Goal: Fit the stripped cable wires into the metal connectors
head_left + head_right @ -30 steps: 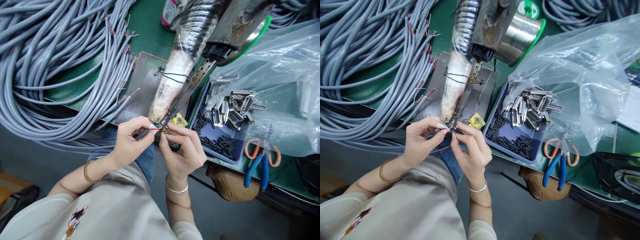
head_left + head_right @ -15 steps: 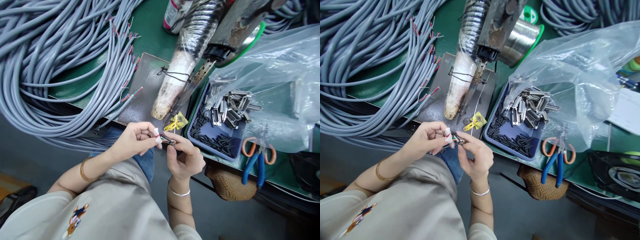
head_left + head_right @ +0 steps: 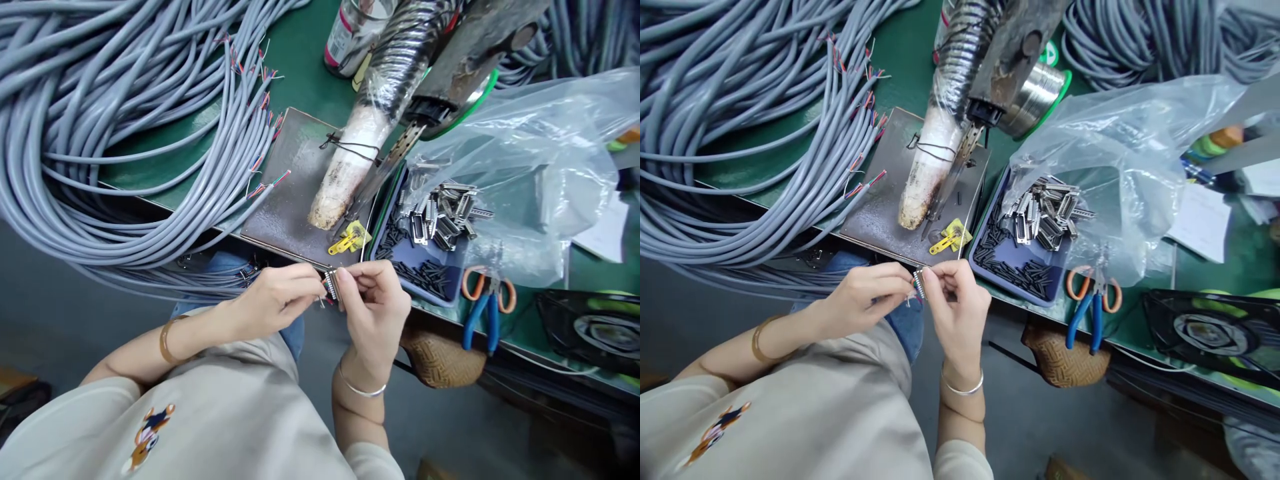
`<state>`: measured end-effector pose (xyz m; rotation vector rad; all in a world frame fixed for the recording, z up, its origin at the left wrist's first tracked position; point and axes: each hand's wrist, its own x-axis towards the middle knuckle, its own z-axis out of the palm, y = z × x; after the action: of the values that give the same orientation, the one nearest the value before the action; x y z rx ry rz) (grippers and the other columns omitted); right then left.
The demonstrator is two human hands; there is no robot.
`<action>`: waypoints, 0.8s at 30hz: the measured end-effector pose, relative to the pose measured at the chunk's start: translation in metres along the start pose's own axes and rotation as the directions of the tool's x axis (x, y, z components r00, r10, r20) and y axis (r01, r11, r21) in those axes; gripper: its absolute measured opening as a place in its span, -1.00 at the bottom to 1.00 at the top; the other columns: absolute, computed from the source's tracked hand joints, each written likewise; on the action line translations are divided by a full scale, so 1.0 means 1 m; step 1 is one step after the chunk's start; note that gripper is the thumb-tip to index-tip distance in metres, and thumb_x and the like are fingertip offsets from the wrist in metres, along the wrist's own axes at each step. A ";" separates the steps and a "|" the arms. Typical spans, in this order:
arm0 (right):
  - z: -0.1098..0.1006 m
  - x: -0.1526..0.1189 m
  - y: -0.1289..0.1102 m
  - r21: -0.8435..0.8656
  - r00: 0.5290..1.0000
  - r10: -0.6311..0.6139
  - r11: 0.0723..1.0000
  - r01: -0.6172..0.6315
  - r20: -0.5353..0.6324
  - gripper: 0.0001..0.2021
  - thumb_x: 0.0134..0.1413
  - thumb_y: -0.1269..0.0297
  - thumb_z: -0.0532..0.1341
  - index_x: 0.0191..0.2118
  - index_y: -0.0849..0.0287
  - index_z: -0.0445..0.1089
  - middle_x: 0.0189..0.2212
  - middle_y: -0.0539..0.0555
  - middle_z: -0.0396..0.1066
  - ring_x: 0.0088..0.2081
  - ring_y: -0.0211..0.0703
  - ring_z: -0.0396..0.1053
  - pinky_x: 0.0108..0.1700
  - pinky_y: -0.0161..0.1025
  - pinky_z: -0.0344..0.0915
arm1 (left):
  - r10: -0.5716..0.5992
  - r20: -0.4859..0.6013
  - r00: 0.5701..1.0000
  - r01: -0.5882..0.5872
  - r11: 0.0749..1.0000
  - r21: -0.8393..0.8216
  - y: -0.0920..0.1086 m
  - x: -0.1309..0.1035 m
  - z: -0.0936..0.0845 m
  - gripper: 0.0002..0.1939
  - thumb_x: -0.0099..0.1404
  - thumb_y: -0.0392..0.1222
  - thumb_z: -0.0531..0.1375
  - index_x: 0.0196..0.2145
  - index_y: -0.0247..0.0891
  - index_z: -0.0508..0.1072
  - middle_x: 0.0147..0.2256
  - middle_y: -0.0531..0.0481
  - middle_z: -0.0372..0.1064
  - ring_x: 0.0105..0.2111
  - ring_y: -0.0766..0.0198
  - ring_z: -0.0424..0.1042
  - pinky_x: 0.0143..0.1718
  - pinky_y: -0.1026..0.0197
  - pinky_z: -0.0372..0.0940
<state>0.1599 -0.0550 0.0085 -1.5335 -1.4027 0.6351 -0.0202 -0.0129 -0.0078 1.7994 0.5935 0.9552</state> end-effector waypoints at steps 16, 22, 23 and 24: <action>0.014 -0.015 0.013 -0.229 0.870 -0.435 0.894 0.386 -0.231 -0.79 0.18 0.53 0.36 -0.15 0.09 0.44 -0.22 0.01 0.66 -0.23 -0.13 0.66 -0.15 -0.18 0.63 | -0.633 0.265 0.727 0.485 0.199 -0.852 -0.010 0.018 -0.010 -0.76 0.10 -0.22 0.41 -0.44 -0.32 0.40 -0.44 0.00 0.56 -0.76 0.52 0.23 -0.75 0.41 0.01; 0.021 -0.012 0.018 -0.225 0.881 -0.447 0.884 0.409 -0.156 -0.79 0.16 0.55 0.35 -0.21 0.07 0.41 -0.17 0.03 0.66 -0.21 -0.19 0.64 -0.18 -0.26 0.59 | -0.642 0.241 0.728 0.466 0.207 -0.860 -0.010 0.021 -0.009 -0.76 0.09 -0.24 0.41 -0.44 -0.31 0.38 -0.48 0.08 0.49 -0.74 0.51 0.26 -0.74 0.41 0.05; 0.022 -0.011 0.019 -0.208 0.886 -0.437 0.891 0.403 -0.156 -0.78 0.15 0.56 0.34 -0.22 0.08 0.40 -0.16 0.04 0.66 -0.20 -0.19 0.64 -0.17 -0.25 0.59 | -0.655 0.213 0.725 0.460 0.232 -0.857 -0.009 0.021 -0.008 -0.74 0.08 -0.23 0.41 -0.45 -0.30 0.38 -0.48 0.08 0.48 -0.74 0.51 0.26 -0.73 0.42 0.05; 0.023 -0.011 0.021 -0.192 0.891 -0.427 0.897 0.397 -0.154 -0.78 0.15 0.56 0.34 -0.22 0.08 0.40 -0.15 0.05 0.65 -0.20 -0.19 0.64 -0.17 -0.25 0.59 | -0.667 0.174 0.724 0.452 0.270 -0.850 -0.008 0.021 -0.006 -0.73 0.08 -0.22 0.42 -0.45 -0.30 0.37 -0.48 0.08 0.48 -0.73 0.52 0.26 -0.73 0.42 0.05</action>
<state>0.1476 -0.0574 -0.0218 -1.3113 -1.5917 0.1131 -0.0131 0.0095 -0.0069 0.4526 0.6645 0.7089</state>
